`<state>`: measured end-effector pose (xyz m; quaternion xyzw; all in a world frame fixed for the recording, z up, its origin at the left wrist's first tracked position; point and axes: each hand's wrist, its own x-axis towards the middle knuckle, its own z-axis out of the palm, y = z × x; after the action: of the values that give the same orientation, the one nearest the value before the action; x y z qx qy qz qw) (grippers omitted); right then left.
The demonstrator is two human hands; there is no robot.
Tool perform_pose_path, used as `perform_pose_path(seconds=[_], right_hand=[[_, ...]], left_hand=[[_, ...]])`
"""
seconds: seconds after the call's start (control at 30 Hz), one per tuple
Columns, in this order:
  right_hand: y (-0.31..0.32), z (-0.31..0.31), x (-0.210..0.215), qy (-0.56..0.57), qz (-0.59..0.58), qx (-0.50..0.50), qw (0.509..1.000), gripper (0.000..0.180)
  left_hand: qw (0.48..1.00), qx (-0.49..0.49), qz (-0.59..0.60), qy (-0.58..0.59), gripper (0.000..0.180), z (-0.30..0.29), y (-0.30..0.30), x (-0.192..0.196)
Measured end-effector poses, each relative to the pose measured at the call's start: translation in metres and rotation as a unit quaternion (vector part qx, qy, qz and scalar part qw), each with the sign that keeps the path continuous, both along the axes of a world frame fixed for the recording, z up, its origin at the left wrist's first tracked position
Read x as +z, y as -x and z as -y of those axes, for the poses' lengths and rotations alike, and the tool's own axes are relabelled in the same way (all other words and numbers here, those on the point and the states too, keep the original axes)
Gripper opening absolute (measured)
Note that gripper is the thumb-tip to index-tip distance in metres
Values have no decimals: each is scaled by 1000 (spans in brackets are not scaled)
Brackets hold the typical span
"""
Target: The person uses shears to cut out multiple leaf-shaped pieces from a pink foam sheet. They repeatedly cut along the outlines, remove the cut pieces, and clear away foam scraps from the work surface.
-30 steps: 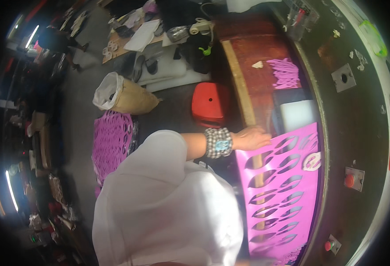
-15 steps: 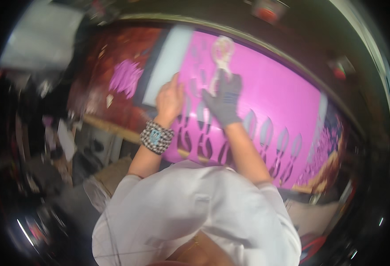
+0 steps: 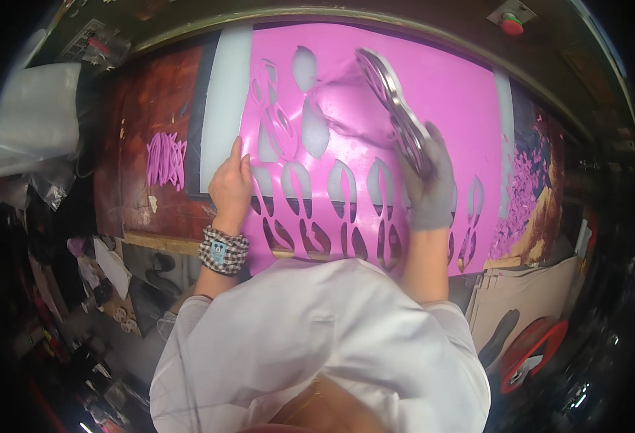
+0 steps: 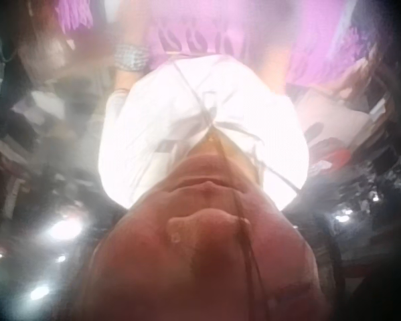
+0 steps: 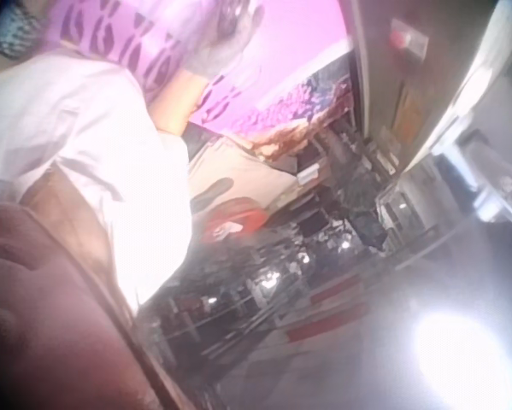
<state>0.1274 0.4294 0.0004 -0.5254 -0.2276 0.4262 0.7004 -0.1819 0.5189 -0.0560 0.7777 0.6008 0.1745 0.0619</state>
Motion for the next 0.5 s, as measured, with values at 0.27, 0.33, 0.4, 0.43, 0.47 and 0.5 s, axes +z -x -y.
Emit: perform_pose_path(seconds=[0.27,0.33,0.4,0.43,0.47,0.5], right_hand=[[-45,79,34,-75,10,-145,987,51],[-49,89,44,-70,95,-176,977,49],[-46,98,52,-78,99,-192,973,49],[-43,101,53,-106,90,-182,973,50],[-41,102,52,-137,75,-154,976,50],[-38,101,50,-127,45,-170,976,50]], left_hand=[[999,-35,-15,9,46,-7,-2,2],[994,-28,-64,87,41,-16,-1,18],[992,-44,-88,76,37,-30,-3,39],[994,-59,-89,23,34,-38,-6,50],[993,-46,-105,-1,32,-45,-12,60],[992,-119,-15,-48,31,-52,-22,66]])
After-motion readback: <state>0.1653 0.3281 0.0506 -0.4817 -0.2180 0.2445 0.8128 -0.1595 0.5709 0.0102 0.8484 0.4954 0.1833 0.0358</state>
